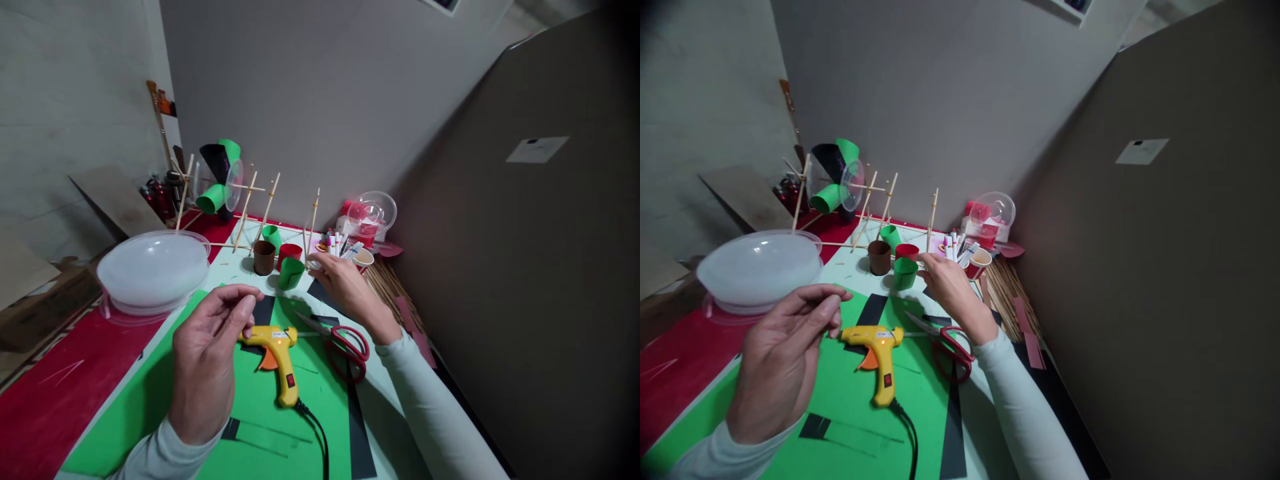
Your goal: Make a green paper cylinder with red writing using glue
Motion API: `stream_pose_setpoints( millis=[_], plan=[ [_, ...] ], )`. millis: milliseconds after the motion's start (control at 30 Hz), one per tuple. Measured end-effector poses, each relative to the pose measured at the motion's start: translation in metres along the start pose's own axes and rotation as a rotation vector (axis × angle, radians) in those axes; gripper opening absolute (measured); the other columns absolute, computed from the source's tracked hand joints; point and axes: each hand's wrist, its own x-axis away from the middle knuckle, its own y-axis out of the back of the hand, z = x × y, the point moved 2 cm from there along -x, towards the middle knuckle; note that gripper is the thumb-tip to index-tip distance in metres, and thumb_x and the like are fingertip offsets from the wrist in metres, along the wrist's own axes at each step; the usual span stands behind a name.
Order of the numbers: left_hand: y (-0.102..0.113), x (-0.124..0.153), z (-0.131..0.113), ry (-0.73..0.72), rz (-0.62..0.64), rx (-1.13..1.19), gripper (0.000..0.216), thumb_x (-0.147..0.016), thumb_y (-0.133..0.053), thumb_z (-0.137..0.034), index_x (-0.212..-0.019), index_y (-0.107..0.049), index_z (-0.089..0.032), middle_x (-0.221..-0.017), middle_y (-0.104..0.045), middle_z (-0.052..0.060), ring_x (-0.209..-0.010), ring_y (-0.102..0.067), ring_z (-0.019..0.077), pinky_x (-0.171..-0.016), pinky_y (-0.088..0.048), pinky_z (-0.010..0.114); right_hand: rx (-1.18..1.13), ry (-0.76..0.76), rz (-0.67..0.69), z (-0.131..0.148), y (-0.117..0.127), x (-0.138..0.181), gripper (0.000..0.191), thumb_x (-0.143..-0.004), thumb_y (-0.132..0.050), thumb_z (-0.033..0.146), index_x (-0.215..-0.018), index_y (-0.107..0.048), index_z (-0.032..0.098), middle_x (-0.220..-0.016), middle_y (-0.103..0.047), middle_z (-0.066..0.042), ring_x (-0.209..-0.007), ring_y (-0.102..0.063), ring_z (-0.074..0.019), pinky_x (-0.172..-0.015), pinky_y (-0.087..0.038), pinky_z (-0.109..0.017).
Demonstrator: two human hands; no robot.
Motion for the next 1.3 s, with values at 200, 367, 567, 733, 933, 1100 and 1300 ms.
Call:
stream_pose_setpoints(
  millis=[200,367,567,733,933,1100,1300],
  plan=[
    [-0.002,-0.001,-0.003,-0.017,-0.019,0.010,0.011,-0.082,-0.076,-0.026,-0.091,-0.074,-0.022,-0.096,-0.069,0.000,-0.075,-0.050,0.0111,-0.065,-0.043,0.020,-0.201,-0.186,-0.265,-0.001,0.006,0.059,0.018,-0.100,-0.058,0.031,-0.088,-0.062,0.017,-0.082,-0.073,-0.006,-0.072,-0.068,-0.0179,-0.066,-0.051,-0.026],
    [-0.003,-0.003,-0.002,-0.019,-0.035,-0.001,0.011,-0.080,-0.078,-0.025,-0.090,-0.075,-0.022,-0.096,-0.069,-0.001,-0.075,-0.048,0.0107,-0.063,-0.042,0.018,-0.276,-0.228,-0.292,-0.006,-0.011,0.082,0.018,-0.100,-0.058,0.028,-0.087,-0.065,0.018,-0.070,-0.071,-0.003,-0.058,-0.068,-0.0157,-0.056,-0.049,-0.022],
    [-0.005,-0.004,0.003,-0.047,-0.057,-0.047,0.019,-0.070,-0.084,-0.026,-0.085,-0.075,-0.020,-0.091,-0.069,0.000,-0.072,-0.050,0.0105,-0.060,-0.044,0.016,-0.182,-0.167,-0.265,0.000,-0.022,0.082,0.019,-0.098,-0.047,0.021,-0.087,-0.062,0.019,-0.067,-0.067,-0.003,-0.056,-0.061,-0.0168,-0.058,-0.041,-0.026],
    [-0.006,-0.004,0.007,-0.070,-0.046,-0.096,0.019,-0.070,-0.084,-0.026,-0.086,-0.076,-0.019,-0.087,-0.069,-0.001,-0.070,-0.052,0.0100,-0.059,-0.046,0.015,-0.116,-0.201,-0.264,0.008,-0.025,0.085,0.018,-0.093,-0.043,0.020,-0.078,-0.052,0.022,-0.067,-0.061,-0.004,-0.056,-0.055,-0.0177,-0.058,-0.032,-0.028],
    [-0.005,-0.007,0.008,-0.185,-0.006,-0.133,0.012,-0.075,-0.078,-0.020,-0.086,-0.075,-0.019,-0.088,-0.071,0.001,-0.067,-0.052,0.0099,-0.058,-0.044,0.018,-0.172,-0.320,-0.222,-0.007,-0.020,0.078,0.030,-0.102,-0.042,0.037,-0.076,-0.051,0.023,-0.063,-0.064,-0.004,-0.056,-0.059,-0.0203,-0.060,-0.038,-0.029],
    [-0.001,-0.012,0.014,-0.198,0.036,-0.146,0.009,-0.079,-0.074,-0.019,-0.088,-0.074,-0.019,-0.090,-0.071,0.000,-0.069,-0.053,0.0107,-0.059,-0.043,0.021,-0.253,-0.295,-0.124,-0.013,-0.024,0.038,0.050,-0.095,-0.062,0.047,-0.131,-0.047,0.016,-0.128,-0.068,-0.021,-0.112,-0.068,-0.0304,-0.087,-0.051,-0.037],
    [0.001,-0.014,0.021,-0.161,0.073,-0.197,0.010,-0.082,-0.072,-0.023,-0.091,-0.071,-0.020,-0.089,-0.070,-0.001,-0.068,-0.053,0.0097,-0.059,-0.043,0.021,-0.227,-0.275,-0.074,-0.006,-0.056,-0.021,0.090,-0.082,-0.077,0.043,-0.151,-0.032,0.008,-0.124,-0.067,-0.026,-0.113,-0.065,-0.0382,-0.090,-0.049,-0.046]
  ],
)
